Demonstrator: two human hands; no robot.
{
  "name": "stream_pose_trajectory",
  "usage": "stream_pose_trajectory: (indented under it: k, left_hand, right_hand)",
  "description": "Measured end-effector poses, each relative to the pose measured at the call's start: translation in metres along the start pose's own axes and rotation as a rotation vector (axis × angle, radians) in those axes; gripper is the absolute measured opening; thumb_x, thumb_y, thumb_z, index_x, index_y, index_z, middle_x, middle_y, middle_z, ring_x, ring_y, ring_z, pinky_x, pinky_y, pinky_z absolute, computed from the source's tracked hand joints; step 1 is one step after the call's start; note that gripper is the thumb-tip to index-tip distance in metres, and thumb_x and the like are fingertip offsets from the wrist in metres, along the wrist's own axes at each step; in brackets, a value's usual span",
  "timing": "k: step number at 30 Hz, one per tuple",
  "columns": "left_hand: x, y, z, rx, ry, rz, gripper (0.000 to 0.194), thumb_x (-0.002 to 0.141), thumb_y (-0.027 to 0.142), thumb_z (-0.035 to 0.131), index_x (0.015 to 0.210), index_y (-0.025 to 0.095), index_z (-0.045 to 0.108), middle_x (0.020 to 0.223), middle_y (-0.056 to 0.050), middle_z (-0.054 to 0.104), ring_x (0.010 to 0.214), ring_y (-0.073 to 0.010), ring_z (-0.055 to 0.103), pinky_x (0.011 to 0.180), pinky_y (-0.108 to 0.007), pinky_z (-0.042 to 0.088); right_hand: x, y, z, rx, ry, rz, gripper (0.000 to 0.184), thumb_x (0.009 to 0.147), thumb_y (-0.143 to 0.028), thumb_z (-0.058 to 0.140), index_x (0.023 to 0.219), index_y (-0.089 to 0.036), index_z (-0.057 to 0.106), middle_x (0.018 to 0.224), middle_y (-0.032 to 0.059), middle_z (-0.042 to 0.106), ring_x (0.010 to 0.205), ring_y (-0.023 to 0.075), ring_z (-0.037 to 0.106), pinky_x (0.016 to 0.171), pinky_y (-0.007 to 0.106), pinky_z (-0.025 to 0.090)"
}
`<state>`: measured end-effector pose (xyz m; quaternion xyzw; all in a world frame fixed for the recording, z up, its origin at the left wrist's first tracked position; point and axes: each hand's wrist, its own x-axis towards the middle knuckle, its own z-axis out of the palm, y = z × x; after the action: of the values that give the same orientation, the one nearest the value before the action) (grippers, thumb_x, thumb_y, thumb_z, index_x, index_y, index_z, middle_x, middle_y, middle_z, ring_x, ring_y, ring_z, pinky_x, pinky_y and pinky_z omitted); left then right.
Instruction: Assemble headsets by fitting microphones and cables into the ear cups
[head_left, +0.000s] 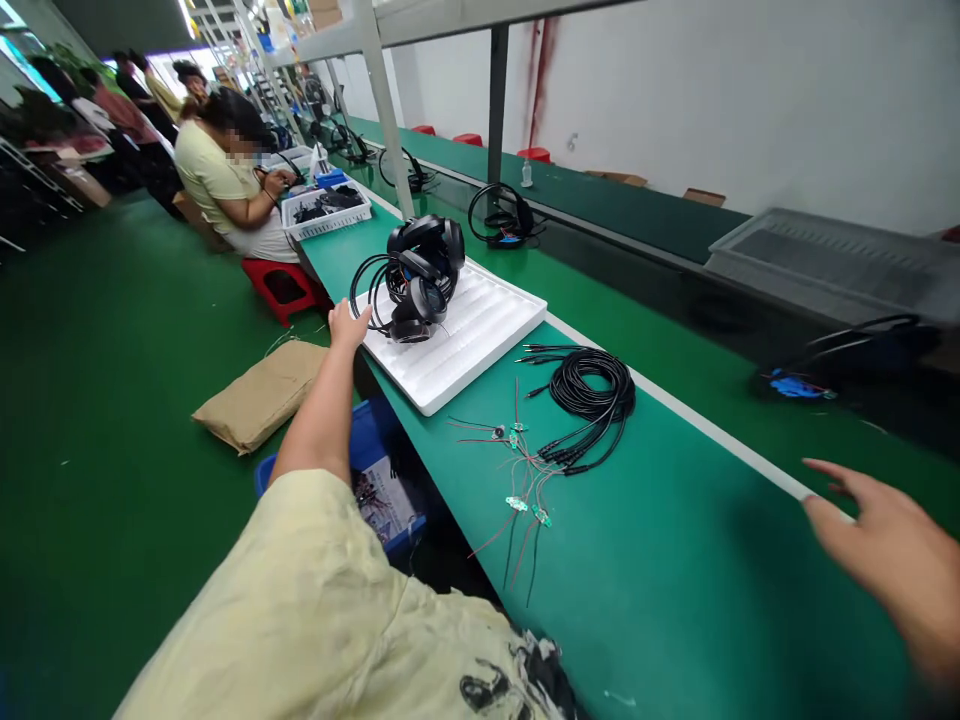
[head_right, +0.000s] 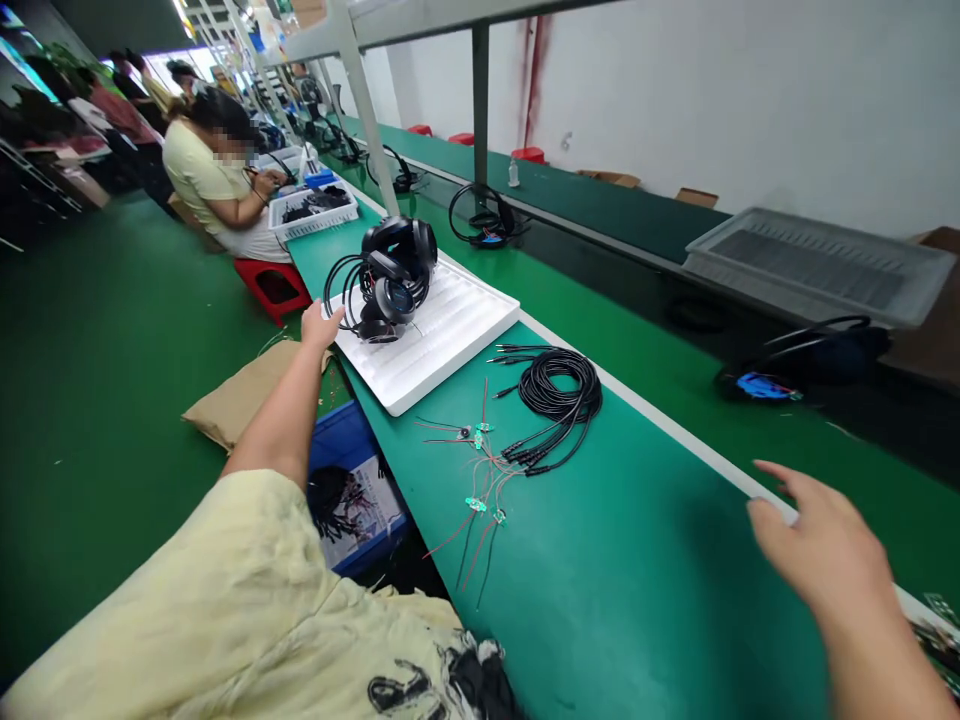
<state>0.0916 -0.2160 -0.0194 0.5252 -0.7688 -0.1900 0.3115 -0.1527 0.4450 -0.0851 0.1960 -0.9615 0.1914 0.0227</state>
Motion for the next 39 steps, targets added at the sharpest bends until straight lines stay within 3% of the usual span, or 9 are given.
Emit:
stream_pose_trajectory:
  k: [4, 9, 14, 19, 23, 27, 31, 35, 39]
  left_hand:
    - [0.021, 0.010, 0.004, -0.218, 0.076, -0.021, 0.032, 0.095, 0.033, 0.052, 0.120, 0.014, 0.054, 0.118, -0.010, 0.060, 0.102, -0.0186, 0.061, 0.087, -0.039, 0.054]
    - [0.012, 0.025, 0.003, -0.509, 0.164, 0.072, 0.023, 0.102, 0.016, 0.020, 0.115, 0.013, 0.039, 0.111, -0.010, 0.066, 0.094, -0.0072, 0.066, 0.078, -0.020, 0.051]
    - [-0.007, 0.044, -0.005, -0.633, 0.189, 0.196, 0.011, 0.101, 0.020, 0.030, 0.105, 0.017, 0.040, 0.113, -0.011, 0.067, 0.108, -0.0093, 0.064, 0.089, -0.020, 0.047]
    - [0.001, 0.065, -0.017, -0.686, 0.068, 0.173, 0.008, 0.093, 0.022, 0.047, 0.088, 0.017, 0.048, 0.083, -0.005, 0.070, 0.083, -0.0121, 0.066, 0.082, -0.023, 0.049]
    - [0.009, 0.079, -0.021, -0.738, -0.013, 0.131, 0.008, 0.091, 0.018, 0.047, 0.083, 0.017, 0.047, 0.070, -0.001, 0.065, 0.073, -0.0115, 0.065, 0.077, -0.024, 0.051]
    - [-0.001, 0.088, -0.025, -0.755, 0.033, 0.175, 0.009, 0.090, 0.017, 0.046, 0.081, 0.019, 0.044, 0.073, 0.000, 0.066, 0.078, -0.0117, 0.067, 0.081, -0.023, 0.050]
    - [-0.016, 0.085, -0.029, -0.780, 0.098, 0.257, 0.010, 0.090, 0.020, 0.049, 0.081, 0.018, 0.046, 0.078, -0.003, 0.071, 0.084, -0.0133, 0.068, 0.084, -0.025, 0.049]
    - [-0.026, 0.075, -0.027, -0.828, 0.161, 0.357, 0.008, 0.092, 0.025, 0.049, 0.088, 0.017, 0.049, 0.092, -0.008, 0.073, 0.090, -0.0146, 0.070, 0.087, -0.028, 0.050]
    - [-0.035, 0.070, -0.032, -0.904, 0.173, 0.460, 0.013, 0.094, 0.031, 0.047, 0.096, 0.018, 0.050, 0.100, -0.009, 0.073, 0.100, -0.0149, 0.069, 0.093, -0.029, 0.050]
  right_hand:
    - [-0.057, -0.052, -0.001, -0.002, -0.049, 0.021, 0.044, 0.073, -0.046, 0.046, 0.116, -0.038, 0.051, 0.126, 0.0172, 0.056, 0.121, 0.0376, 0.053, 0.084, 0.053, 0.048]
    - [-0.117, -0.051, 0.009, 0.024, -0.086, 0.027, 0.039, 0.076, -0.055, 0.046, 0.112, -0.042, 0.050, 0.129, 0.0136, 0.056, 0.120, 0.0377, 0.054, 0.083, 0.053, 0.050]
    - [-0.138, -0.058, 0.013, 0.031, -0.141, 0.011, 0.033, 0.081, -0.053, 0.045, 0.111, -0.042, 0.051, 0.127, 0.0127, 0.058, 0.122, 0.0361, 0.054, 0.089, 0.052, 0.050]
    - [-0.136, -0.097, 0.011, 0.014, -0.159, -0.137, 0.034, 0.087, -0.042, 0.044, 0.118, -0.033, 0.057, 0.127, 0.0154, 0.059, 0.119, 0.0352, 0.057, 0.092, 0.051, 0.051]
    - [-0.116, -0.174, 0.026, 0.033, -0.118, -0.380, 0.043, 0.090, -0.031, 0.037, 0.125, -0.014, 0.056, 0.123, 0.0176, 0.061, 0.115, 0.0338, 0.058, 0.099, 0.054, 0.047]
    - [-0.061, -0.288, 0.056, 0.094, -0.128, -0.633, 0.049, 0.090, -0.021, 0.040, 0.138, -0.021, 0.048, 0.134, 0.0091, 0.054, 0.123, 0.0216, 0.051, 0.107, 0.036, 0.042]
    - [0.004, -0.381, 0.089, 0.098, -0.077, -0.650, 0.065, 0.087, -0.016, 0.047, 0.149, -0.021, 0.032, 0.143, 0.0171, 0.041, 0.122, 0.0289, 0.049, 0.102, 0.042, 0.043]
    - [0.046, -0.423, 0.120, 0.103, -0.051, -0.608, 0.073, 0.084, -0.010, 0.046, 0.153, -0.016, 0.021, 0.146, 0.0233, 0.033, 0.121, 0.0332, 0.048, 0.098, 0.046, 0.044]
    - [0.065, -0.430, 0.136, 0.132, -0.051, -0.604, 0.076, 0.083, -0.008, 0.043, 0.154, -0.019, 0.018, 0.138, 0.0176, 0.041, 0.119, 0.0276, 0.047, 0.098, 0.039, 0.044]
